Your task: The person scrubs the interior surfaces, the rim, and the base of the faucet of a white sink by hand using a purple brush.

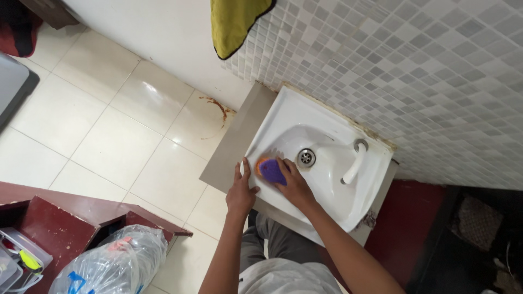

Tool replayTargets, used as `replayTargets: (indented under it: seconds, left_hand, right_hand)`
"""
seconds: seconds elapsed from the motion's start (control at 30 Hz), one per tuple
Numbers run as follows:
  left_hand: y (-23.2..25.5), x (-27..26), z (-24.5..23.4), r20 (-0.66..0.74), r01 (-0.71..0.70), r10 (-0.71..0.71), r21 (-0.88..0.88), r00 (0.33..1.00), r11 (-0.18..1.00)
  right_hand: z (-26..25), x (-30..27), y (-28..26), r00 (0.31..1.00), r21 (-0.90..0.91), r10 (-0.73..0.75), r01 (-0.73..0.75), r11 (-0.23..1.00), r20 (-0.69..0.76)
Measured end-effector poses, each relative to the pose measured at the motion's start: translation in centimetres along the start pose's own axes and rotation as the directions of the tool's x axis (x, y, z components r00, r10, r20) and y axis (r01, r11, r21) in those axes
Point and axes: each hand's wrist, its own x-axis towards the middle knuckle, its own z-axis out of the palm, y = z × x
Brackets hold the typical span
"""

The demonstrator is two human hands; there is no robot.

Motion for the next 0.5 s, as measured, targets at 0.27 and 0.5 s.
replayTargets:
  seconds: [0.27,0.5]
  left_hand:
    - [0.4,0.4,0.3,-0.018,0.021,-0.021,0.0,1.0,1.0]
    - [0.8,0.7,0.2,-0.014,0.035,-0.035,-0.029,0.999,0.999]
  right_hand:
    - [-0.4,4.8,1.5,0.934,-0.225,-0.277,0.227,0.948,-0.226]
    - [-3.3,7.0,-1.0,0.737,0.425,0.449,-0.239,0.873,-0.506]
